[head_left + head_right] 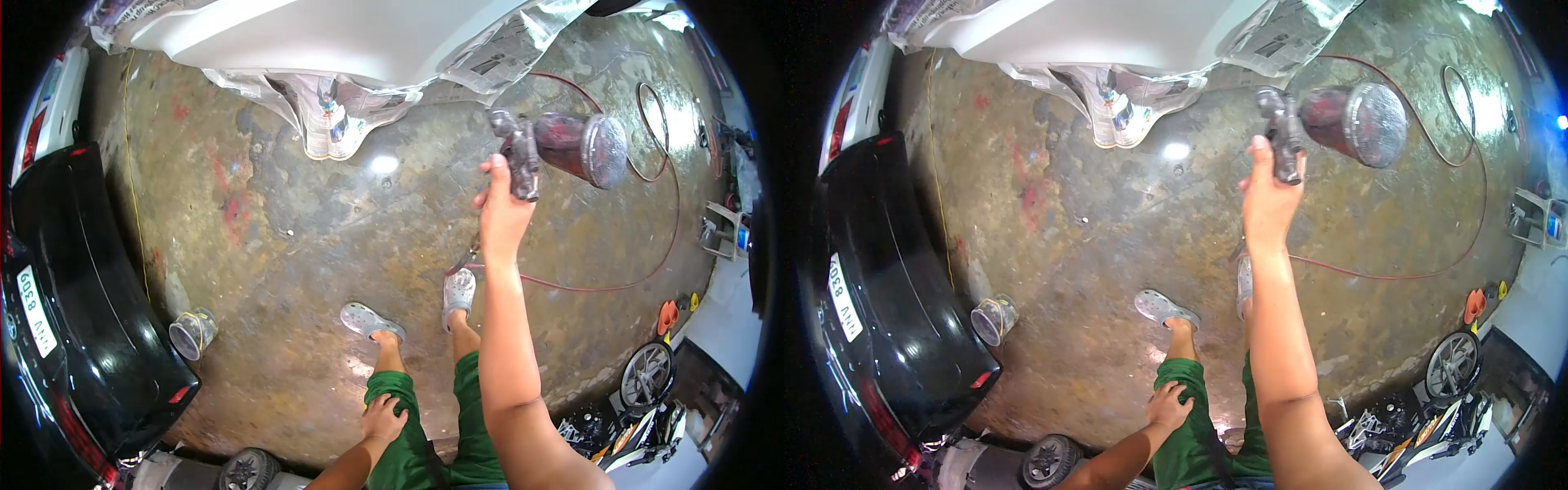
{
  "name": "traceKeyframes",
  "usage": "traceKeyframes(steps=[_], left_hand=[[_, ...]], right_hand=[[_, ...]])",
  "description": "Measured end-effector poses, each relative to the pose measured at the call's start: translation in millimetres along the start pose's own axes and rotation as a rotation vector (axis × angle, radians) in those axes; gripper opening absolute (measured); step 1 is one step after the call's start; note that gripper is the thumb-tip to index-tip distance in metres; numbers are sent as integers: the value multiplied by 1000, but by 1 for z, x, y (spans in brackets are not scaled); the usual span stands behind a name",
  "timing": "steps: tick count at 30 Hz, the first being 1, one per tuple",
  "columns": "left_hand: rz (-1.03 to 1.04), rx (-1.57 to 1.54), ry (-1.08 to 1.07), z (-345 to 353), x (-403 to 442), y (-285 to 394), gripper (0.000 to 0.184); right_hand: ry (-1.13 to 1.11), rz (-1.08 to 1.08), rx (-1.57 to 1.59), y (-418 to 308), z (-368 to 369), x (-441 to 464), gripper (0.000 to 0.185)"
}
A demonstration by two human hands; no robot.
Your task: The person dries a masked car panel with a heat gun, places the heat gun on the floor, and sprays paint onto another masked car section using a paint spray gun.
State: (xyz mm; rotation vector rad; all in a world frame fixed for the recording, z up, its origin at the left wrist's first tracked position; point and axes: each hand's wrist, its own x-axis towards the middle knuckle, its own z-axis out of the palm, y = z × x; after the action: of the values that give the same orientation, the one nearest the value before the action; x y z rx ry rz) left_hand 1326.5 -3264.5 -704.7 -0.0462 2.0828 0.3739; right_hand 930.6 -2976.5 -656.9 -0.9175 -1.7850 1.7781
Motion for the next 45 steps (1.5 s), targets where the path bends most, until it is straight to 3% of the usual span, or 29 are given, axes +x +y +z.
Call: traceKeyframes(steps=[4,9,12,13,20,26,28,32,35,39,42,45], left_hand=[[25,15,7,-3,3,3,48],[28,20,5,-2,5,4,48],[35,28,23,-4,5,6,47],[42,35,46,-3,4,7,45],[22,28,15,-6,4,9,48],[-5,30,-19,-4,-1,6,52],[-48,21,-17,-2,-4,-1,54],[-105,17,11,-2,-13,-36,62],[-229,-144,-166,-16,-26,-59,91],[-241,-298,-244,-21,-57,-96,115],[-196,-430,-285,-30,-81,-128,120],[-197,-654,-325,-35,-101,-165,111]], right_hand=[[-218,70,2,-18,11,-31,29],[-445,10,-87,-33,8,-46,37],[-350,5,-15,-34,1,-31,36],[-304,112,72,-42,-2,-27,33],[30,-36,23,-48,-31,20,31],[-21,51,-27,-70,-16,-10,33],[-128,-100,-57,-58,-7,-26,34],[-374,2,-185,-89,6,-73,38],[-442,11,-237,-106,11,-90,40],[-286,3,-250,-114,12,-98,40],[-62,18,-170,-124,10,-102,37],[122,8,-40,-127,11,-106,32]])
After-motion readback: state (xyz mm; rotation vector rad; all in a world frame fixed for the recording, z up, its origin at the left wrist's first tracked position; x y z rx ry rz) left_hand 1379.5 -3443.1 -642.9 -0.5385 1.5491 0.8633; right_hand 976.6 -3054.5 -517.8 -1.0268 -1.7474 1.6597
